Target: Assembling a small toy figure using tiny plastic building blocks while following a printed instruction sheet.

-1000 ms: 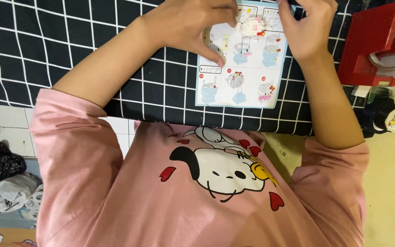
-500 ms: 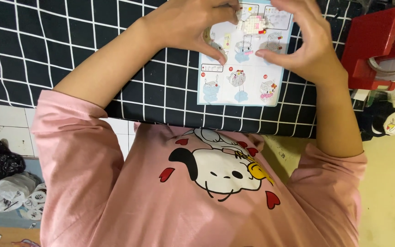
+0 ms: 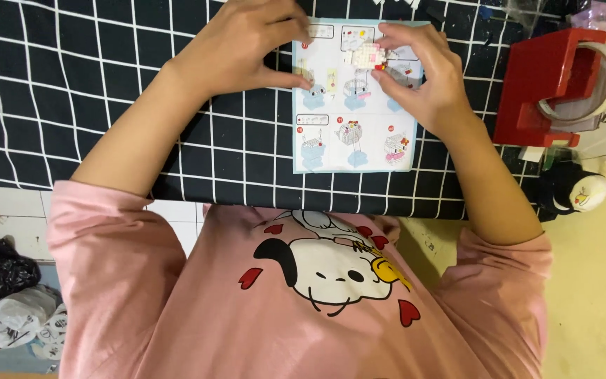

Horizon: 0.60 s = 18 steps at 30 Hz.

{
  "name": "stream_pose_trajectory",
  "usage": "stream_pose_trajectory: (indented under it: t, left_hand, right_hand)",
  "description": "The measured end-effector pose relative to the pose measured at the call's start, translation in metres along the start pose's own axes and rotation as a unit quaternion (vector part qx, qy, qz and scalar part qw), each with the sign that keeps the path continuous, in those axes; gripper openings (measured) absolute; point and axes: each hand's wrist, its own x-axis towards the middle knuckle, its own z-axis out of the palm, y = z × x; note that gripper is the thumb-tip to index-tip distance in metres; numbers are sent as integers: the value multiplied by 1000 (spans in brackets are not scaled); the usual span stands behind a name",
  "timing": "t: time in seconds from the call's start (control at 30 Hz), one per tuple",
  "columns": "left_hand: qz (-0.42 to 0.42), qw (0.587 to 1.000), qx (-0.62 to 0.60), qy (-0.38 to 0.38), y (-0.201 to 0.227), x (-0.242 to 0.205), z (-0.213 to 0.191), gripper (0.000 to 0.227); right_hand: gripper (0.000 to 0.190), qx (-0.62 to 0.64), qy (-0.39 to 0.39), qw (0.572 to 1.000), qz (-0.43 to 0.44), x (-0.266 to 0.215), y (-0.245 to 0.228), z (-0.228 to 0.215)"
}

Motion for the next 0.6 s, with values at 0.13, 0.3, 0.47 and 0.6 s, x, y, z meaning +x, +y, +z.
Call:
stream_pose_trajectory:
  t: [0.13,0.3,0.47,0.6]
  left_hand:
    - [3,1000,3,12,1,-5,-3,47]
    - [21,994,104,-6,2,-7,1,58]
    - [40,980,193,-20,2,-10,3,70]
    - [36,976,214,-21,0,-15,6,70]
  right_hand:
    - [50,6,19,1000,7,1,0,3]
    - [49,-1,39,999,9,2,0,8]
    - [59,20,31,999,-4,7,-7,3]
    - [39,12,49,998,32,5,-15,-16]
